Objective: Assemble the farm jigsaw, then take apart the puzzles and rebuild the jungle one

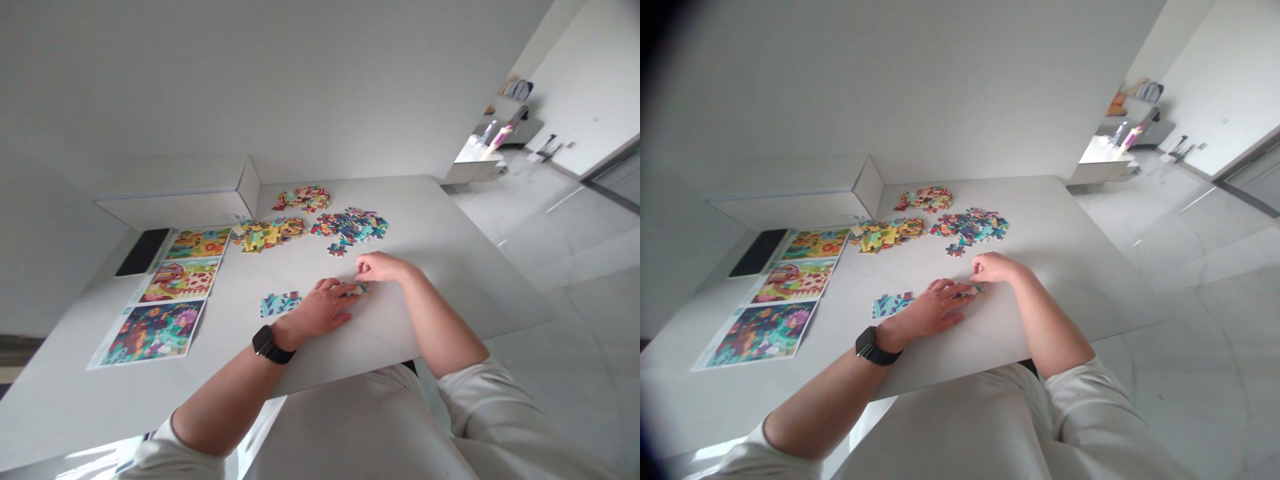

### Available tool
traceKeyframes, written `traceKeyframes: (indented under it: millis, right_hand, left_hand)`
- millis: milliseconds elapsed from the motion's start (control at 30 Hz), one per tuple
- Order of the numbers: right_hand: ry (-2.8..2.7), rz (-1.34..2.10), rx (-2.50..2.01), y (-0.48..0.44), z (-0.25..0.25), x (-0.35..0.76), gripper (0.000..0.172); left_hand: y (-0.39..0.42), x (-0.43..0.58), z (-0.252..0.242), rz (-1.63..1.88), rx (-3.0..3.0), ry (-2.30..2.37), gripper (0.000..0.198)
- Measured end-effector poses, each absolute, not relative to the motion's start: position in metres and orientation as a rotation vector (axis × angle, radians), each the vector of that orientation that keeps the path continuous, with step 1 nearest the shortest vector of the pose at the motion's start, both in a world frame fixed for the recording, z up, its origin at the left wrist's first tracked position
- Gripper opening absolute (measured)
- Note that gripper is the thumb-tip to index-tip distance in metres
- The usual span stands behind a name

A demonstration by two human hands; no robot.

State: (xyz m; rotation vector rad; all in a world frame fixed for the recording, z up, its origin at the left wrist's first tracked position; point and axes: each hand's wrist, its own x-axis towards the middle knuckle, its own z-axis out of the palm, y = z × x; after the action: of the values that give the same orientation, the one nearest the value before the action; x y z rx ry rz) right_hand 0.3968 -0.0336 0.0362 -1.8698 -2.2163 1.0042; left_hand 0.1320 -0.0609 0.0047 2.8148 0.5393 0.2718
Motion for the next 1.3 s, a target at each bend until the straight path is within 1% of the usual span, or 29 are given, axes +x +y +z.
traceKeyframes:
  millis: [67,133,200,300,433,567,767,933,1067,1167,1300]
  right_hand:
    - [-2.108,0.904,-1.874,-0.031,0.037,0.403,0.017]
    - [-1.958,0.737,-1.949,-0.027,0.035,0.412,0.015]
    - [-1.793,0.538,-2.066,-0.022,0.032,0.424,0.013]
    - [-1.566,0.332,-2.205,-0.014,0.025,0.444,0.015]
    - [-1.432,0.236,-2.230,-0.009,0.013,0.463,0.019]
    - [-1.428,0.187,-2.145,-0.004,0.005,0.470,0.021]
    - [-1.464,0.179,-2.140,0.022,0.005,0.470,0.023]
    - [-1.586,0.145,-2.229,0.058,0.007,0.470,0.036]
    - [-1.783,0.172,-2.250,0.085,0.010,0.476,0.044]
    - [-1.886,0.244,-2.265,0.098,0.012,0.484,0.043]
    - [-1.812,0.271,-2.248,0.100,0.012,0.492,0.033]
  left_hand:
    - [-0.061,0.133,0.006,0.296,2.805,0.525,0.048]
    - [-0.061,0.133,0.009,0.369,2.785,0.568,0.040]
    - [-0.059,0.132,0.014,0.519,2.744,0.702,0.029]
    - [-0.057,0.126,0.025,0.823,2.633,0.914,0.021]
    - [-0.057,0.116,0.035,1.111,2.495,0.947,0.014]
    - [-0.061,0.114,0.037,1.262,2.466,0.788,0.013]
    - [-0.063,0.117,0.034,1.237,2.494,0.726,0.020]
    - [-0.063,0.119,0.028,1.195,2.510,0.724,0.023]
    - [-0.061,0.119,0.026,1.183,2.516,0.665,0.020]
    - [-0.059,0.119,0.027,1.188,2.512,0.656,0.020]
    - [-0.057,0.118,0.026,1.179,2.508,0.664,0.023]
